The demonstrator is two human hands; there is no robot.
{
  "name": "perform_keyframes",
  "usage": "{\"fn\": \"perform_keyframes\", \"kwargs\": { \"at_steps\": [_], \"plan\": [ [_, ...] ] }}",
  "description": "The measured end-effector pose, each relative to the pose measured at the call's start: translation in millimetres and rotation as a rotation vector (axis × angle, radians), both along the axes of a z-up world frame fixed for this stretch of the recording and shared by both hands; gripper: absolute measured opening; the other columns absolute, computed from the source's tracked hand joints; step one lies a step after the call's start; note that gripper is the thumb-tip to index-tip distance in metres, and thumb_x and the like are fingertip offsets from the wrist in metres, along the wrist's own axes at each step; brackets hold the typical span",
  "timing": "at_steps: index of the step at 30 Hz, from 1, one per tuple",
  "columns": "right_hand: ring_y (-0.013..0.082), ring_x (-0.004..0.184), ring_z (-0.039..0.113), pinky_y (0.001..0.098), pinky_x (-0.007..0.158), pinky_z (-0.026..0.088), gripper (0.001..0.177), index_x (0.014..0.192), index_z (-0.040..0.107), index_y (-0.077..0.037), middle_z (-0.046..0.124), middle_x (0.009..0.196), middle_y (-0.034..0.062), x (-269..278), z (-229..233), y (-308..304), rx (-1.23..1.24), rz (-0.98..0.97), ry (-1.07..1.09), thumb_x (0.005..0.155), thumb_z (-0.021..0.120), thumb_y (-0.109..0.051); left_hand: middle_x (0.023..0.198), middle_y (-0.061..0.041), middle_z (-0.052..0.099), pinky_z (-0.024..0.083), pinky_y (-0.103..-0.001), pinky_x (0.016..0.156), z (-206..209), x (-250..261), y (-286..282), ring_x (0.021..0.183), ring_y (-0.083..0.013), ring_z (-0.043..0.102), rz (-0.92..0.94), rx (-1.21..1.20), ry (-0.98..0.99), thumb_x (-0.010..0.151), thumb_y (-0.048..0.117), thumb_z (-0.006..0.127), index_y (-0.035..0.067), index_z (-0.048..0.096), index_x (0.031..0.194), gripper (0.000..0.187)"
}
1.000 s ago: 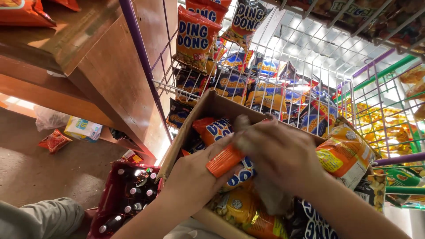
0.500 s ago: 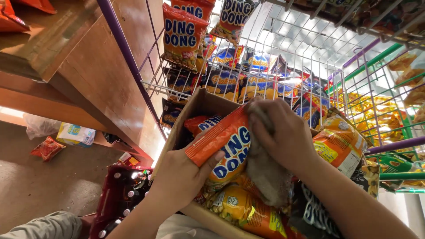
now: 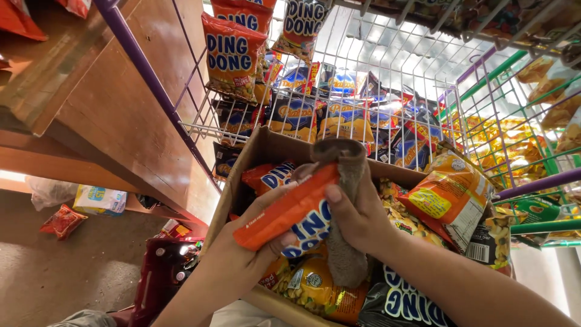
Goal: The person is wiping down individual snack bags with a cloth and organizing them into a cardboard box.
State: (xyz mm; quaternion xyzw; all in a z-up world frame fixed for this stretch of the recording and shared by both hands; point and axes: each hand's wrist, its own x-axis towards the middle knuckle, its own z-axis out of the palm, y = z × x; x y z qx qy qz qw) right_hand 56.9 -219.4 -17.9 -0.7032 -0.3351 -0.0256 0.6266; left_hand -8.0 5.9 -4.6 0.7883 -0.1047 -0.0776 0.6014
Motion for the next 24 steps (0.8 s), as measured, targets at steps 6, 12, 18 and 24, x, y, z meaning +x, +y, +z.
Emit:
{"fn": "perform_keyframes", "kwargs": {
  "at_steps": [6, 12, 18, 24],
  "plan": [
    [0.0165, 0.107, 0.067, 0.0347, 0.096, 0.055, 0.035, 0.13, 0.052, 0.001, 0.069, 0.117, 0.01, -8, 7, -25, 0.028, -0.152, -0.084, 0.108, 0.06, -0.025, 0.15, -0.011, 0.058, 0.048, -0.038, 0.108, -6, -1, 6, 0.137, -0.0272, 0.057, -0.194, -0.22, 0.021, 0.084, 0.042, 0.084, 0.012, 0.041, 0.159, 0.091],
    [0.0157, 0.076, 0.068, 0.0342, 0.067, 0.053, 0.023, 0.109, 0.062, -0.011, 0.069, 0.087, 0.0021, -7, 86, -31, -0.48, -0.13, -0.771, 0.094, 0.074, -0.024, 0.168, -0.018, 0.027, 0.026, -0.045, 0.125, -4, -1, 6, 0.158, -0.0348, 0.025, -0.046, -0.188, -0.473, 0.06, 0.052, 0.09, 0.005, 0.027, 0.16, 0.126],
    [0.0213, 0.087, 0.063, 0.0371, 0.076, 0.05, 0.035, 0.125, 0.063, -0.018, 0.063, 0.1, 0.0031, -18, 38, 6, -0.567, 0.066, -1.111, 0.092, 0.073, -0.025, 0.162, -0.022, 0.04, 0.038, -0.043, 0.119, -9, -1, -3, 0.15, -0.041, 0.039, -0.078, 0.214, -0.422, 0.067, 0.023, 0.083, 0.007, 0.032, 0.16, 0.107],
    [0.0366, 0.12, 0.054, 0.0525, 0.103, 0.04, 0.061, 0.135, 0.055, -0.008, 0.056, 0.128, 0.0162, 12, 17, 3, -0.792, -0.14, -0.683, 0.093, 0.06, -0.052, 0.147, -0.023, 0.055, 0.05, -0.042, 0.101, -11, 4, -11, 0.129, -0.0383, 0.059, 0.083, 0.305, -0.344, 0.075, 0.031, 0.081, 0.002, 0.036, 0.155, 0.096]
  ]
}}
